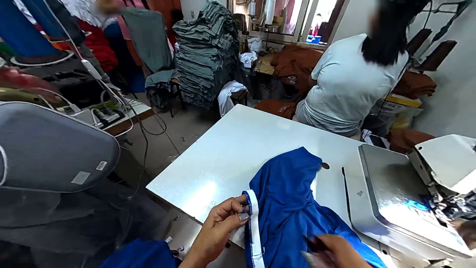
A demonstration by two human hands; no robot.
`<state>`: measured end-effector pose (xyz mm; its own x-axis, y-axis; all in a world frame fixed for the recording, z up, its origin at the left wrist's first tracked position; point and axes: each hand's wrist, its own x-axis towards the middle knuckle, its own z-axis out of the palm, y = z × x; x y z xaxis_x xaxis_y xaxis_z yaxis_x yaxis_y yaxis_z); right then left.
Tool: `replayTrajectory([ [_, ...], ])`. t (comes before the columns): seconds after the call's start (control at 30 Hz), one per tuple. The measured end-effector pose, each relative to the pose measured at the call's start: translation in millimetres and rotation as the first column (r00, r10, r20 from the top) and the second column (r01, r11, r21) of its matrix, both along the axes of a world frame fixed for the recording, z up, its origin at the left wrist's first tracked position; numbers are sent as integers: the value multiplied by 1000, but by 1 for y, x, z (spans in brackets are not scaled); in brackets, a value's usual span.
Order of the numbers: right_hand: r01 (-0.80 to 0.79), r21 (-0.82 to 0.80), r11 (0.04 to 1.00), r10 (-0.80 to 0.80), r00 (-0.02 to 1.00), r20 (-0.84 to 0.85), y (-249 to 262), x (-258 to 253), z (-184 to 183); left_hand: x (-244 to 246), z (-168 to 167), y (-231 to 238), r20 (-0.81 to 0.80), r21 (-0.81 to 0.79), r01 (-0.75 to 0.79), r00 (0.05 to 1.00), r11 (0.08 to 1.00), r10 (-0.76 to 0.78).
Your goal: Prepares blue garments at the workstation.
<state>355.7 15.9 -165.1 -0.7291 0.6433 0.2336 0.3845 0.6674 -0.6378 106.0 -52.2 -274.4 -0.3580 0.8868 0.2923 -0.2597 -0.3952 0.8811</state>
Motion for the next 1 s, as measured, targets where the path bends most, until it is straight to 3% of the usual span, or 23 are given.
replayTrajectory([
  [0.13, -92, 390, 916, 59, 993, 98, 8, -65, -10, -4, -4, -2, -53, 23, -3, 999, 1000, 5],
  [0.2, -98, 506, 857, 45, 992, 116, 13, -81, -17, -5, -5, -2, -58, 44, 3, 998, 999, -1],
  [0.37, -128, 521, 844, 35, 982, 185, 15, -98, -24, -3, -6, -2, -99, 81, 12, 995, 997, -4],
  [0.53, -105, 564, 819, 48, 992, 115, 19, -112, -32, -5, -7, -1, -192, 106, 38, 981, 994, -17],
  [0.63, -81, 515, 853, 88, 996, 11, 25, -116, -38, -6, -7, -3, -238, 95, 21, 971, 995, 2],
  [0.77, 35, 309, 950, 44, 968, -247, 33, -92, -36, -3, -1, -22, -306, 110, -46, 949, 993, 78],
  [0.87, 75, 149, 986, -49, 984, -172, 18, -42, -20, -4, 8, -67, -482, 54, -95, 869, 994, 109],
  [0.93, 75, 90, 993, -71, 996, -45, -4, -14, -15, -6, 4, -100, -543, -113, -20, 838, 993, -45],
  [1.0, 28, 110, 994, -31, 999, 28, -31, -5, -25, -2, -5, -118, -643, -370, 70, 700, 926, -310],
])
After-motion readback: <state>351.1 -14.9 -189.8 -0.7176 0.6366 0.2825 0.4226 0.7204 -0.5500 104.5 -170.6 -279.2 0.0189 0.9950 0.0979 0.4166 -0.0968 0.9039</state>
